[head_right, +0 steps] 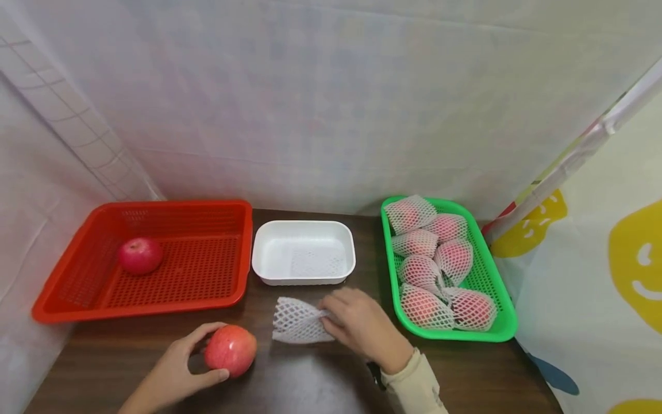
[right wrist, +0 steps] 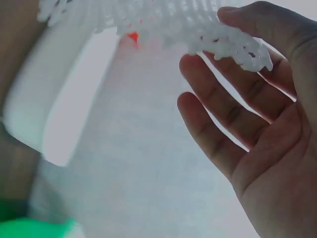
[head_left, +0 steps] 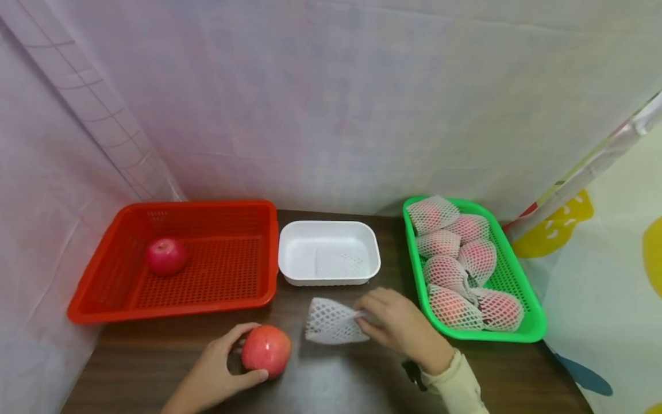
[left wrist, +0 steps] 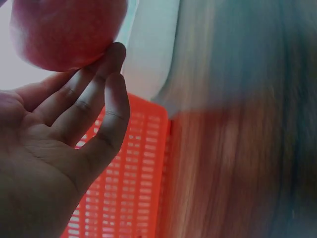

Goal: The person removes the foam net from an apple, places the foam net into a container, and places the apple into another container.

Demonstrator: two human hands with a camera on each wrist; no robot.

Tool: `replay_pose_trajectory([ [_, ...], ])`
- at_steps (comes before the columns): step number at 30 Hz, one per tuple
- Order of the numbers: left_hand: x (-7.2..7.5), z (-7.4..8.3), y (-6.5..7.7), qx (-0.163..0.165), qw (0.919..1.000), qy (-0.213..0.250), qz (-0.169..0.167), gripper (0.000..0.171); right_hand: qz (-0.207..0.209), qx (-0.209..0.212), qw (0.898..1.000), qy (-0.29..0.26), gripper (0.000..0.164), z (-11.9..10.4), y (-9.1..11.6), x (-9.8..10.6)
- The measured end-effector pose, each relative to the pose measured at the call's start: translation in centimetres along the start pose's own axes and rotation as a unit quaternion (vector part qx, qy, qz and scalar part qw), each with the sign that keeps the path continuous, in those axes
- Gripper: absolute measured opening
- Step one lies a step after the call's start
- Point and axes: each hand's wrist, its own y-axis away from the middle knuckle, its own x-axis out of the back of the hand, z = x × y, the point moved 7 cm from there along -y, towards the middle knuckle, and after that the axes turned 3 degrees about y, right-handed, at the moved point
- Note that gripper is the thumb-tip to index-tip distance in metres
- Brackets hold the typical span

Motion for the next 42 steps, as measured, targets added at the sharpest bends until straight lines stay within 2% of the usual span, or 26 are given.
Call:
replay_pose_trajectory([
  [4,-0.3,-0.1,0.1,-0.007,0.9996,-0.016,-0.021,0.076,0.02,-0.015,0.999,0.027,0.021,3.2,-4.0,1.5],
  [6,-0.6,0.0,0.1,-0.017,0.9993,-0.013,-0.031,0.076,0.016,-0.03,0.999,0.037,0.019,4.9,-6.1,1.0],
  [8,-1.0,0.2,0.0,-0.025,0.9989,-0.007,-0.039,0.075,-0.001,-0.05,0.998,0.046,0.017,6.6,-7.9,-0.6],
  [11,-1.6,0.6,0.1,-0.042,0.9982,0.002,-0.043,0.075,-0.063,-0.088,0.993,0.046,0.014,8.9,-9.4,-4.4],
  [15,-2.0,0.7,0.2,-0.05,0.9976,0.014,-0.045,0.073,-0.176,-0.122,0.976,0.026,0.011,10.6,-9.6,-9.5],
  [18,-2.2,0.5,0.2,-0.045,0.9976,0.02,-0.048,0.073,-0.229,-0.132,0.964,0.013,0.011,10.8,-9.2,-11.8],
  [20,-2.2,0.4,0.3,-0.039,0.9977,0.019,-0.053,0.073,-0.24,-0.135,0.961,0.012,0.014,10.7,-8.8,-12.3],
  [23,-2.2,0.3,0.3,-0.036,0.9974,0.016,-0.06,0.073,-0.221,-0.135,0.966,0.023,0.026,10.3,-8.5,-11.3],
  [26,-2.0,0.4,0.3,-0.041,0.9972,0.015,-0.061,0.073,-0.176,-0.126,0.975,0.039,0.035,9.3,-8.3,-8.6],
  [30,-1.7,0.5,0.2,-0.051,0.9974,0.01,-0.05,0.073,-0.107,-0.101,0.987,0.061,0.035,7.3,-7.3,-4.6],
  [34,-1.7,0.7,0.3,-0.06,0.9975,0.009,-0.037,0.072,-0.046,-0.062,0.994,0.071,0.032,4.3,-4.8,-2.0],
  [38,-1.4,0.9,0.4,-0.067,0.9971,0.015,-0.033,0.07,-0.034,-0.027,0.997,0.063,0.034,1.6,-1.9,-1.4],
  [42,0.0,1.9,0.1,-0.082,0.9954,0.015,-0.046,0.068,-0.044,-0.03,0.997,0.053,0.035,0.8,-0.4,-1.4],
])
